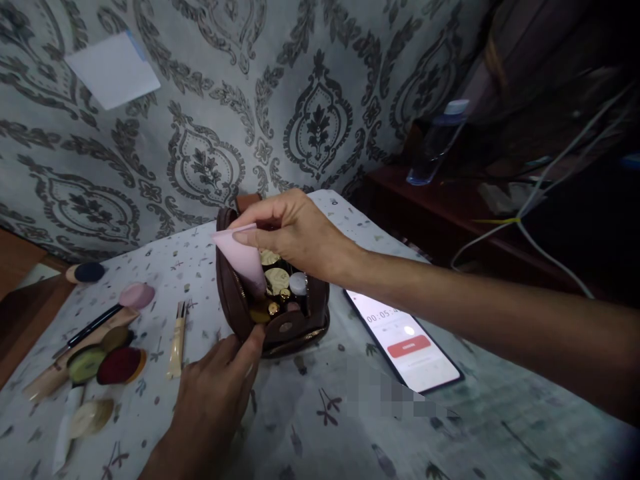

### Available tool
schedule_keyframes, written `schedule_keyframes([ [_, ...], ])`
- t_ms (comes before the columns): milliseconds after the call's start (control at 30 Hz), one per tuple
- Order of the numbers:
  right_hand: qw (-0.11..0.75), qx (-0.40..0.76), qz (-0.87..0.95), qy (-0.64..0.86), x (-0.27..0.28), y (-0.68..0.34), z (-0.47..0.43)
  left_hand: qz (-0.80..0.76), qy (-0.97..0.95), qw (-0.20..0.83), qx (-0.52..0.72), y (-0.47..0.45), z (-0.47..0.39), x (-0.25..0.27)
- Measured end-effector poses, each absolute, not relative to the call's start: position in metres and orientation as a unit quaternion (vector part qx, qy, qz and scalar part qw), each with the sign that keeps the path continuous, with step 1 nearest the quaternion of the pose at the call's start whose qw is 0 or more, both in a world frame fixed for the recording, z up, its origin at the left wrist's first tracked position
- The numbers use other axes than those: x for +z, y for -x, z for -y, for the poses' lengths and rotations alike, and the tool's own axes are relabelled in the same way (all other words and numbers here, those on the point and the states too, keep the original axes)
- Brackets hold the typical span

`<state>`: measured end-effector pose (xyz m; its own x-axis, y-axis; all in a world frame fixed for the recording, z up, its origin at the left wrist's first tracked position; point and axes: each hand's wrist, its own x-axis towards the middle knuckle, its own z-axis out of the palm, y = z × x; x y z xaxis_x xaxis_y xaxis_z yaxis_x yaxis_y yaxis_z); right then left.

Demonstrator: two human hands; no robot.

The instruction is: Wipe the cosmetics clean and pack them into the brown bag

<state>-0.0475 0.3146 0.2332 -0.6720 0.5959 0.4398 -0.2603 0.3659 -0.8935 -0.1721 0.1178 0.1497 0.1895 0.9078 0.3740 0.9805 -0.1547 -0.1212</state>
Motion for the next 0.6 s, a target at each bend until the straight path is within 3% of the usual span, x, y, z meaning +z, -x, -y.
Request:
schedule_keyframes([
  [233, 0.404, 0.525, 0.742, 0.106, 0.224, 0.039, -0.316, 0.621, 0.755, 0.163, -0.134, 0.168, -0.12, 0.153],
  [600, 0.37, 0.332, 0.865, 0.065, 0.24, 0.044, -0.322, 0.61, 0.759, 0.174, -0.147, 0.169, -0.121, 0.151],
])
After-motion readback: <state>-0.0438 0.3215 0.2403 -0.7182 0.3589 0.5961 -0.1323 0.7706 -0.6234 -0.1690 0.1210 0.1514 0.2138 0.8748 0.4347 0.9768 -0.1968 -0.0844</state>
